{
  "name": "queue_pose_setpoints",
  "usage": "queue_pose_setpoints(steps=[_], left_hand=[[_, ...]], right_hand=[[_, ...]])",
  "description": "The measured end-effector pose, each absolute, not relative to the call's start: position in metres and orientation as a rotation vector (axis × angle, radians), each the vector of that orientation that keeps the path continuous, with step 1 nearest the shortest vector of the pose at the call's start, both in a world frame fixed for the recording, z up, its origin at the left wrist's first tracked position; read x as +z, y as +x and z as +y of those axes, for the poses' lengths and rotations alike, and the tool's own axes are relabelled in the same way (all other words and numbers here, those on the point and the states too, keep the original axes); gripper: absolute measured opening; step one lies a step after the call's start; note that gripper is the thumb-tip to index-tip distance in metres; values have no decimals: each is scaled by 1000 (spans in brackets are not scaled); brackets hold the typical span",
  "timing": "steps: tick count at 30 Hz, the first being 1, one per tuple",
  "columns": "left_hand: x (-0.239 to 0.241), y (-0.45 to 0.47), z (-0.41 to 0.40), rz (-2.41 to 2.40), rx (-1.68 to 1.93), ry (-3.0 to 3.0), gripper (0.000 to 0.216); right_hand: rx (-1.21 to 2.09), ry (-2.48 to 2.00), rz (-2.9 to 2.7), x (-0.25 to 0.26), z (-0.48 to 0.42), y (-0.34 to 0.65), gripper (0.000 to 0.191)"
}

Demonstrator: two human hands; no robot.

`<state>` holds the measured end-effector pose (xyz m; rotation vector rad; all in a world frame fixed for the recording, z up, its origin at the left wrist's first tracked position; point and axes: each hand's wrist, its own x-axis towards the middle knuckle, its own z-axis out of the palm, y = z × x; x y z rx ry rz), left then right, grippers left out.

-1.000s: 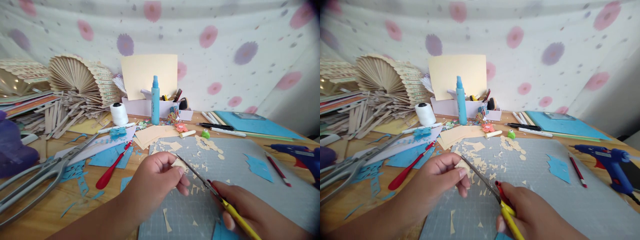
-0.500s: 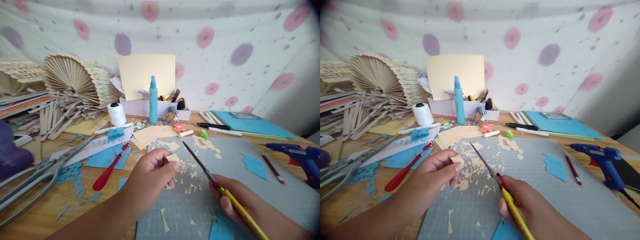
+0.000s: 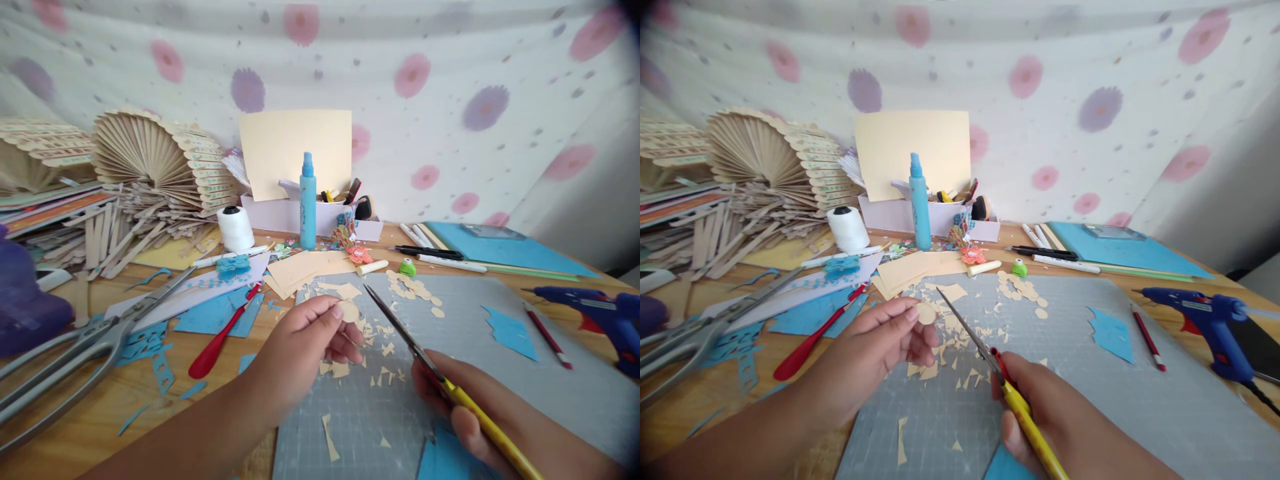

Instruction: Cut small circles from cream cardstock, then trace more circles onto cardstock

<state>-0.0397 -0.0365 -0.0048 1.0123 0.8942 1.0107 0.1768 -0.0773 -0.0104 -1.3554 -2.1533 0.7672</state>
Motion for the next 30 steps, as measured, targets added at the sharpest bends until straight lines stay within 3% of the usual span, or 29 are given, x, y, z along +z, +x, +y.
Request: queue_pose_setpoints(steps=[10, 18, 25, 30], left_hand=[[-6, -40, -33, 943, 1089, 1124, 15], [-7, -44, -32, 956, 1046, 1222, 23], [-6, -39, -34, 938, 987, 1247, 13], [-7, -41, -33, 849, 1027, 1332, 13]], right_hand=[[892, -1362, -2195, -5, -74, 179, 23], [992, -1350, -2130, -7, -74, 178, 29], [943, -1340, -2220, -6, -73, 173, 9], [821, -1346, -2217, -5, -73, 174, 12]])
